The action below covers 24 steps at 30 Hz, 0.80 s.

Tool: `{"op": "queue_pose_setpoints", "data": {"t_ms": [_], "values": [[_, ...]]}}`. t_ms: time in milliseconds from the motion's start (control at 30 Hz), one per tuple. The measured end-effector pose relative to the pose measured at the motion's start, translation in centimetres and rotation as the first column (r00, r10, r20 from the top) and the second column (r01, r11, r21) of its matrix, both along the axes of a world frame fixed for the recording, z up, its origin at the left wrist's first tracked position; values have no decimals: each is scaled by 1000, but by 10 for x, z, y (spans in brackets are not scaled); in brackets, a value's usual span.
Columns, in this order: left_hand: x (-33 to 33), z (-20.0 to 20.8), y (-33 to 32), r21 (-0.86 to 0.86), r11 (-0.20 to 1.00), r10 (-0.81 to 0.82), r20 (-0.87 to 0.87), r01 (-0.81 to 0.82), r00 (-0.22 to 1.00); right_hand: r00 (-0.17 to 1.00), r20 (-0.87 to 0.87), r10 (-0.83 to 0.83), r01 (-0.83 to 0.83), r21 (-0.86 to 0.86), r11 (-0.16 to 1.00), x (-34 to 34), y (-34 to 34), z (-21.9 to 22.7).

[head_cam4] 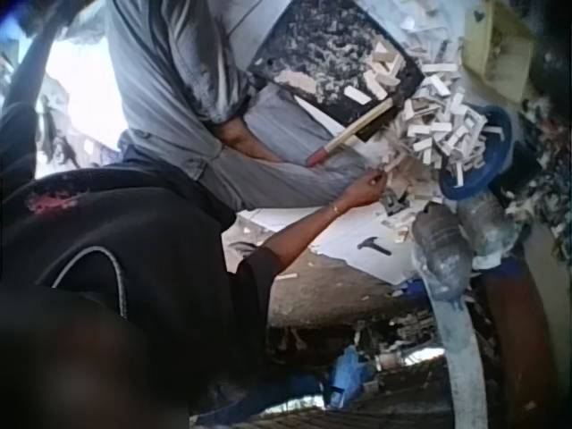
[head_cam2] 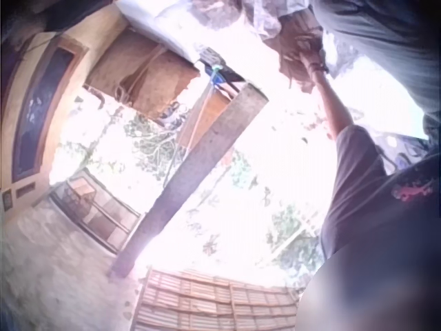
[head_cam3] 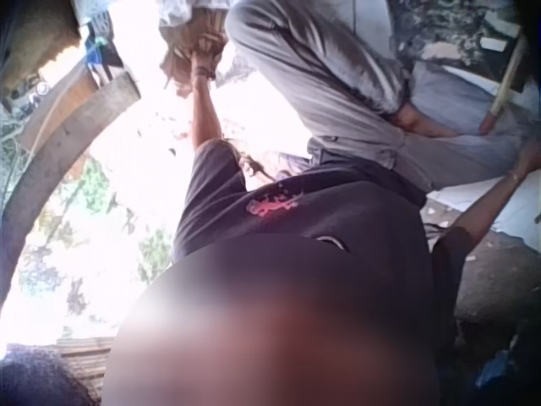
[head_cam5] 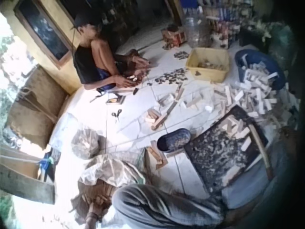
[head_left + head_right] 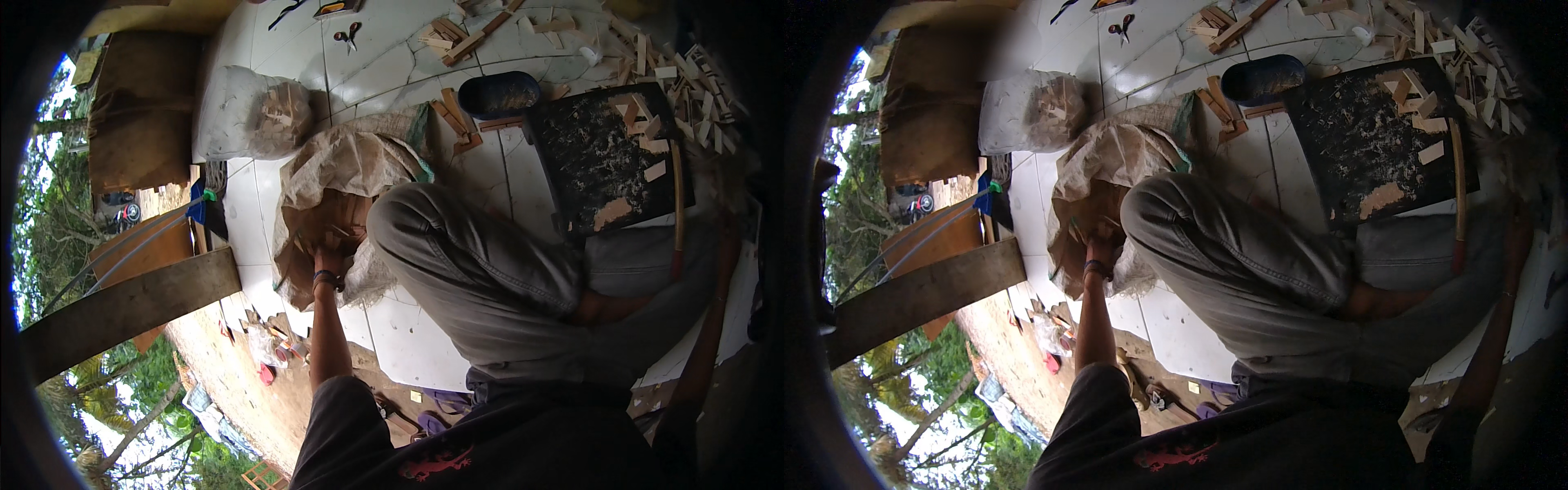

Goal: The person sits on the floor and uses a hammer and chisel to shape small wooden pieces. They repeatedly pick up wood from a sack, position it on a work block, strike it with the hammer, and place the finished pieces into a blue bowl.

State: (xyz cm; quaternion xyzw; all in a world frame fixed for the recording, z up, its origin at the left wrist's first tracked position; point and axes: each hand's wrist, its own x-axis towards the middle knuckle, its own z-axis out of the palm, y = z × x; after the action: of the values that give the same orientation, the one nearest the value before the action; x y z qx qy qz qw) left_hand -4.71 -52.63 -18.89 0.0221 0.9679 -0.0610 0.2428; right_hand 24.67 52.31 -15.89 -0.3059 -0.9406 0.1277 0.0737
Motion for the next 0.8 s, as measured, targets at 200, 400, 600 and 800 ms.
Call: {"op": "queue_pose_setpoints", "data": {"t_ms": [200,400,600,800], "values": [[3,13,36,317,909,339,-192,-269,921,997,-54,-48,47,-21,999,-12,-24,16],[-5,6,-20,355,927,207,-217,-120,954,996,-66,-56,58,16,998,-22,-49,36],[-4,-13,-44,602,668,505,66,-438,861,990,-124,-66,64,-18,998,-29,-60,42],[-19,-29,-38,474,820,428,-140,-320,893,993,-68,-98,98,-10,995,-29,-61,42]]}}
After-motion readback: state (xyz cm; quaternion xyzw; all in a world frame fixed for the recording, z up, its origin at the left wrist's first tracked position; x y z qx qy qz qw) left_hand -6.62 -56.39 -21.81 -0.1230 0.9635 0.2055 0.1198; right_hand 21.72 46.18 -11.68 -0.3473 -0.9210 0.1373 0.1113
